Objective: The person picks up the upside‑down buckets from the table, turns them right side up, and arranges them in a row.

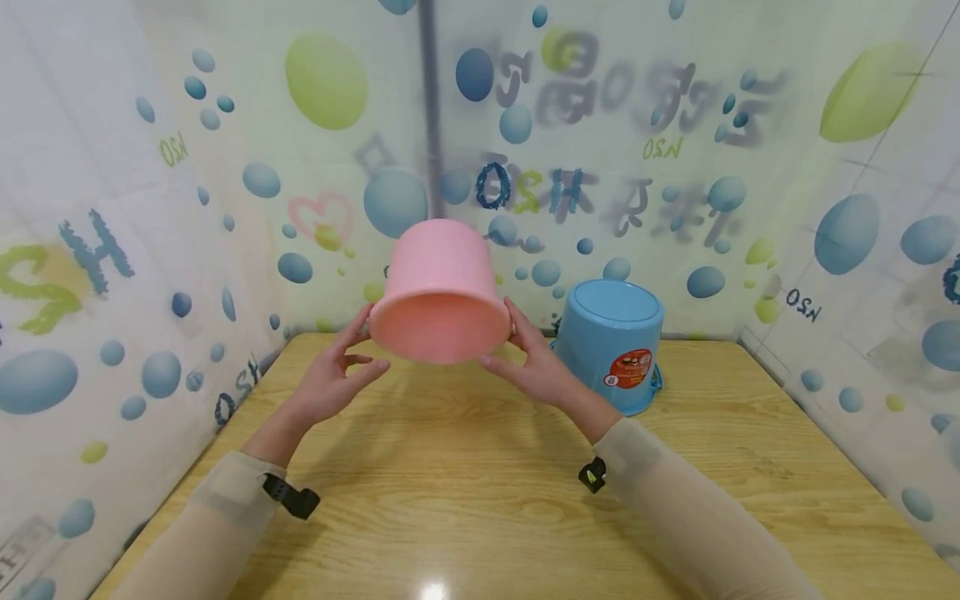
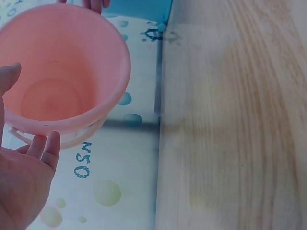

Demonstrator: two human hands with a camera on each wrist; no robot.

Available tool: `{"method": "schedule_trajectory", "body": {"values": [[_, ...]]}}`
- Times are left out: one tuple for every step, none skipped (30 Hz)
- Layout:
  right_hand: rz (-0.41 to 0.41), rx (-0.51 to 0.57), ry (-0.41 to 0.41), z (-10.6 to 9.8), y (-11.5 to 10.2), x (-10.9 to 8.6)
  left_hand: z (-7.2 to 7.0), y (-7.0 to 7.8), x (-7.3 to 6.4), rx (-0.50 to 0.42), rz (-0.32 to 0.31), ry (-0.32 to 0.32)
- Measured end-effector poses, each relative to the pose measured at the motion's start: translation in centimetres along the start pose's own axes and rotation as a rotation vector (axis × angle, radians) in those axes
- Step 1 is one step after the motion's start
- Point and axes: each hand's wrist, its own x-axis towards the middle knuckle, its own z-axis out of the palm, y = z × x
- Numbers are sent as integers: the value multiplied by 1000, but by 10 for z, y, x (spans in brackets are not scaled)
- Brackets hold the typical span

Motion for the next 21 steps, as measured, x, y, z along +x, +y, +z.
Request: {"method": "schedule_trajectory", "body": {"values": [[-5, -4, 1, -1, 0, 0, -1, 1, 0, -1, 6, 5], [-10, -10, 1, -1, -1, 0, -2, 2, 1, 1, 10, 10], [-19, -16, -1, -1, -2, 0, -2, 2, 2, 10, 13, 14], [-21, -24, -1, -2, -2, 0, -3, 3, 2, 16, 17, 15], [-20, -35, 0, -2, -3, 0, -4, 4, 2, 23, 17, 10], [-16, -47, 0, -2, -4, 1, -5, 5, 3, 28, 18, 5], [-10, -56, -1, -3, -5, 1, -6, 5, 4, 34, 20, -1], [-5, -65, -4, -3, -5, 1, -7, 6, 4, 39, 21, -7], [-2, -73, -8, -4, -6, 1, -7, 6, 5, 43, 23, -14], [6, -79, -12, -4, -7, 1, -8, 7, 5, 41, 26, -20], [8, -83, -19, -5, -7, 1, -9, 7, 5, 45, 29, -25], [12, -83, -29, -6, -7, 1, -9, 7, 6, 52, 31, -29], [20, -82, -37, -7, -7, 0, -10, 7, 5, 59, 32, -34], [24, -79, -48, -9, -7, 0, -11, 6, 5, 62, 33, -41], [25, -72, -59, -10, -7, 0, -11, 6, 5, 65, 32, -49], [31, -67, -70, -11, -6, 0, -12, 5, 5, 66, 32, -57], [32, -58, -82, -13, -6, 0, -13, 5, 4, 69, 34, -67], [30, -53, -93, -14, -6, 0, -14, 5, 3, 72, 37, -75], [24, -52, -103, -15, -6, 1, -14, 4, 3, 73, 46, -82], [13, -49, -114, -16, -6, 1, -14, 4, 3, 73, 54, -89], [0, -51, -122, -17, -5, 1, -15, 4, 3, 77, 60, -95]]}}
